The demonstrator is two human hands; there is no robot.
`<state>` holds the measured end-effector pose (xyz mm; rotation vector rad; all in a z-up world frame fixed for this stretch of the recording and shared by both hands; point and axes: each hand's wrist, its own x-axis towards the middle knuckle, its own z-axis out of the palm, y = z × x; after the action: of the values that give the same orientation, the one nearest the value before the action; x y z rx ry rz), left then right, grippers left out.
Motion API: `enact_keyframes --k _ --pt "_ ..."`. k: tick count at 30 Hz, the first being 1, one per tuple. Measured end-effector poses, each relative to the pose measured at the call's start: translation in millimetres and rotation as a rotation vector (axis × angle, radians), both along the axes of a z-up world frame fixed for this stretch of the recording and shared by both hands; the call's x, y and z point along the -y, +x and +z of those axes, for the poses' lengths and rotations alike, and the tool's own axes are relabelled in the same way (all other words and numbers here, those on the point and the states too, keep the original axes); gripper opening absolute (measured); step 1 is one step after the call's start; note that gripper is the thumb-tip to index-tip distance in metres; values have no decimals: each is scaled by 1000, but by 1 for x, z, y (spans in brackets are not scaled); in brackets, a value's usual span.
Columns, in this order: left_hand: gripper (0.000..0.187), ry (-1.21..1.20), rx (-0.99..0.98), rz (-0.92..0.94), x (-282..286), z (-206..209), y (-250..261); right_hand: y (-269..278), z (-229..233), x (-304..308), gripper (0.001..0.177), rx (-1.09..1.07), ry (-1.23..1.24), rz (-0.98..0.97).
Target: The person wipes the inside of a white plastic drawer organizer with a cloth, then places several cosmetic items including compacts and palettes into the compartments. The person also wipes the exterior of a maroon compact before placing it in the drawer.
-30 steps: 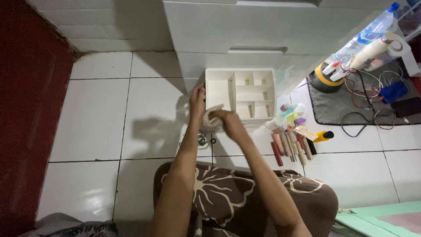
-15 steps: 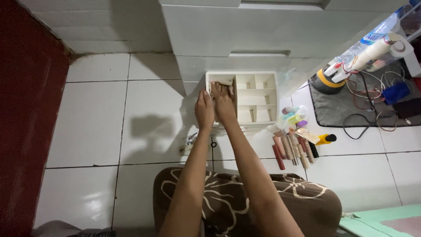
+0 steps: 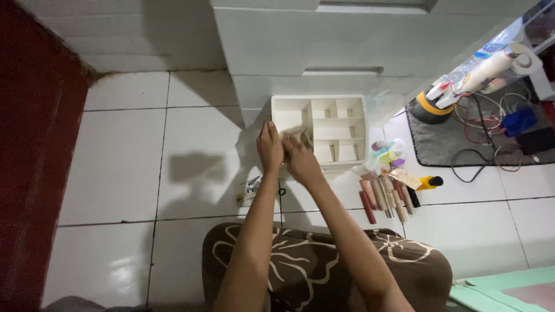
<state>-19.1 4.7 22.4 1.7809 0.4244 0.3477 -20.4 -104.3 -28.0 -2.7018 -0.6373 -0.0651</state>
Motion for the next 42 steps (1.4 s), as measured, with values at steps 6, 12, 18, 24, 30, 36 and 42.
enact_keyframes --k 6,12,18,24,30,36,42 --pt "50 -19 32 -3 0 -10 3 -49 45 4 7 175 -90 50" --pt "52 35 11 14 2 -7 4 -27 4 19 16 105 -153 172" --pt "59 1 7 17 3 -2 -2 4 -12 24 12 -238 220 120" --pt "56 -25 25 27 4 8 -6 -5 88 4 24 -165 686 -310" --pt "54 -46 39 37 2 -1 0 26 116 -26 42 152 396 -248" --pt "54 -13 33 26 1 1 0 63 25 -25 42 291 -258 -93" --pt "59 -12 50 32 4 -18 5 89 -6 -26 22 267 -195 -42"
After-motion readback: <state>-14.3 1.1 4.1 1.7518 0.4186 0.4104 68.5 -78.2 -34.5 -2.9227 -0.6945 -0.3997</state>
